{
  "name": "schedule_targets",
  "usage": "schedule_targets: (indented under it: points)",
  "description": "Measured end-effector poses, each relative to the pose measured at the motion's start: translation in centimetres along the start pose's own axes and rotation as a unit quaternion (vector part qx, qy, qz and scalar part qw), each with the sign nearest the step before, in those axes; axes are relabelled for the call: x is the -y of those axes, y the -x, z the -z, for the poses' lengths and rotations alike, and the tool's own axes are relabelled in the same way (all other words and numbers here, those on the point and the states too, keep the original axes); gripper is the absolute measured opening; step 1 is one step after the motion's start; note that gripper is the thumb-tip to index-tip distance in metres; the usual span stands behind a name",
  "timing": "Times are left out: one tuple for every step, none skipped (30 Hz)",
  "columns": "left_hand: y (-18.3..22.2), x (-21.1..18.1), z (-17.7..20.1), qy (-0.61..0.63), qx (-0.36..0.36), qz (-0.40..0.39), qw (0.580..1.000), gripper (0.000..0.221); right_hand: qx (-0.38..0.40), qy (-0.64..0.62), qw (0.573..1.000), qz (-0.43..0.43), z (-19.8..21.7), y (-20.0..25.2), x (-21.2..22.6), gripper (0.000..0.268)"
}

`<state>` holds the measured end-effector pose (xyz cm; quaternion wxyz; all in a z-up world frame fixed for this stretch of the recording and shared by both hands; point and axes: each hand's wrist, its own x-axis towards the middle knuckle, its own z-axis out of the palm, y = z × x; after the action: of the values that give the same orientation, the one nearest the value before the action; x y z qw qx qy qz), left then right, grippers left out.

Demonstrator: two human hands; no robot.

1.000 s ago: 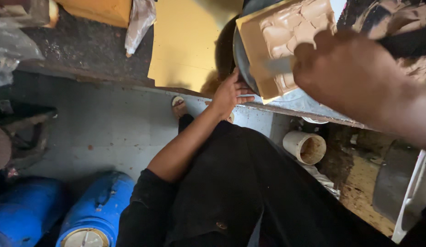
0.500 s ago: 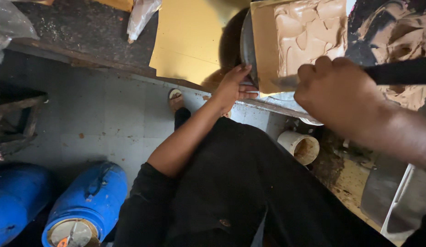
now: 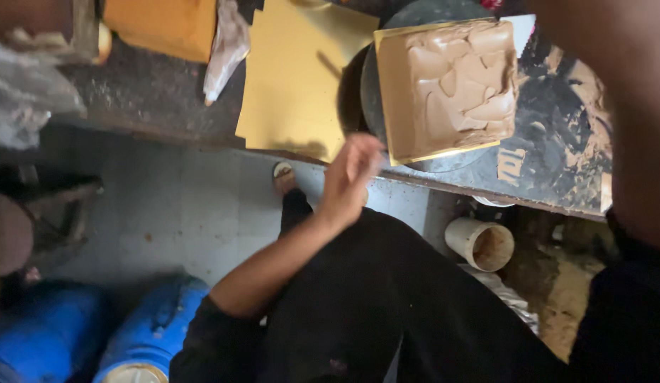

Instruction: The person frosts a square cake by spreading light-colored frosting with an offset spatula, using a scraper to create a wavy pattern on the sides, and finishing by pouring dark chocolate glaze into a central well on top.

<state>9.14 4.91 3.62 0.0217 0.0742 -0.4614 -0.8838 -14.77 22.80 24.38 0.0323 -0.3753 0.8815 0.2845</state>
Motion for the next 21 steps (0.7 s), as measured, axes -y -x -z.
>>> schedule_targets:
  points:
    - [1.6,-2.9,-1.5,0.094,0.102,-0.018,0.99,0.042,-0.022,-0.103,0.993,-0.046,-1.2,1.7,-1.1,0.009]
    - [3.3,-5.8,-3.4,0.237,0.195,0.067,0.949,0.051,-0.044,-0.226,0.969,-0.093,-2.6,3.9,-1.7,0.009]
    - [4.4,-8.1,-5.9,0.298,0.274,0.058,0.913,0.06,-0.065,-0.339,0.93,-0.127,-4.2,5.9,-1.7,0.01]
    - [5.6,-9.8,-8.7,0.276,0.316,0.053,0.906,0.065,-0.081,-0.44,0.879,-0.161,-5.8,7.9,-1.5,0.01]
    - [6.8,-11.2,-11.1,0.249,0.358,0.044,0.899,0.069,-0.1,-0.532,0.818,-0.193,-7.5,9.8,-1.0,0.011]
    - [8.0,-12.2,-13.6,0.221,0.399,0.033,0.889,0.074,-0.114,-0.602,0.759,-0.22,-9.2,11.5,-0.4,0.011]
    - [8.5,-12.2,-16.4,0.244,0.43,0.037,0.868,0.075,-0.13,-0.65,0.707,-0.248,-10.7,13.5,-0.5,0.012]
    - [9.1,-11.9,-19.2,0.265,0.461,0.042,0.846,0.076,-0.144,-0.683,0.663,-0.271,-12.2,15.4,-0.6,0.013]
    - [9.8,-11.4,-20.6,0.283,0.487,0.052,0.824,0.075,-0.157,-0.702,0.63,-0.292,-13.5,17.4,-1.1,0.013]
    - [10.3,-10.6,-21.5,0.284,0.5,0.066,0.816,0.075,-0.172,-0.715,0.604,-0.308,-14.7,19.3,-1.4,0.014]
    - [10.6,-9.8,-22.0,0.281,0.509,0.08,0.81,0.075,-0.179,-0.727,0.579,-0.322,-15.8,20.9,-1.3,0.015]
    - [10.9,-9.0,-22.6,0.277,0.52,0.09,0.803,0.075,-0.186,-0.736,0.56,-0.332,-16.9,22.1,-0.8,0.016]
    - [11.1,-8.2,-23.1,0.27,0.53,0.102,0.798,0.075,-0.191,-0.742,0.545,-0.342,-17.9,23.1,-0.1,0.016]
    - [11.3,-7.4,-23.6,0.263,0.539,0.114,0.792,0.075,-0.196,-0.742,0.536,-0.352,-18.6,24.0,0.3,0.016]
    - [11.5,-6.7,-24.3,0.263,0.549,0.125,0.783,0.075,-0.184,-0.78,0.463,-0.378,-19.0,24.8,0.5,0.015]
    - [11.7,-6.0,-25.0,0.262,0.558,0.137,0.776,0.075,-0.173,-0.812,0.386,-0.401,-19.3,25.6,0.7,0.017]
    - [11.8,-5.4,-25.8,0.259,0.567,0.146,0.768,0.074,-0.178,-0.811,0.379,-0.41,-19.3,26.1,0.1,0.017]
    - [11.9,-4.9,-26.5,0.256,0.576,0.155,0.761,0.074,-0.169,-0.84,0.349,-0.38,-19.1,26.7,-1.0,0.023]
    - [12.1,-4.3,-27.2,0.255,0.581,0.166,0.755,0.074,-0.159,-0.866,0.321,-0.349,-18.9,27.7,-1.8,0.03]
    - [12.3,-3.8,-28.0,0.257,0.586,0.174,0.749,0.074,-0.162,-0.864,0.315,-0.358,-19.0,28.3,-1.7,0.03]
    - [12.5,-3.3,-29.0,0.258,0.593,0.177,0.742,0.074,-0.134,-0.83,0.413,-0.35,-19.6,28.5,-1.8,0.042]
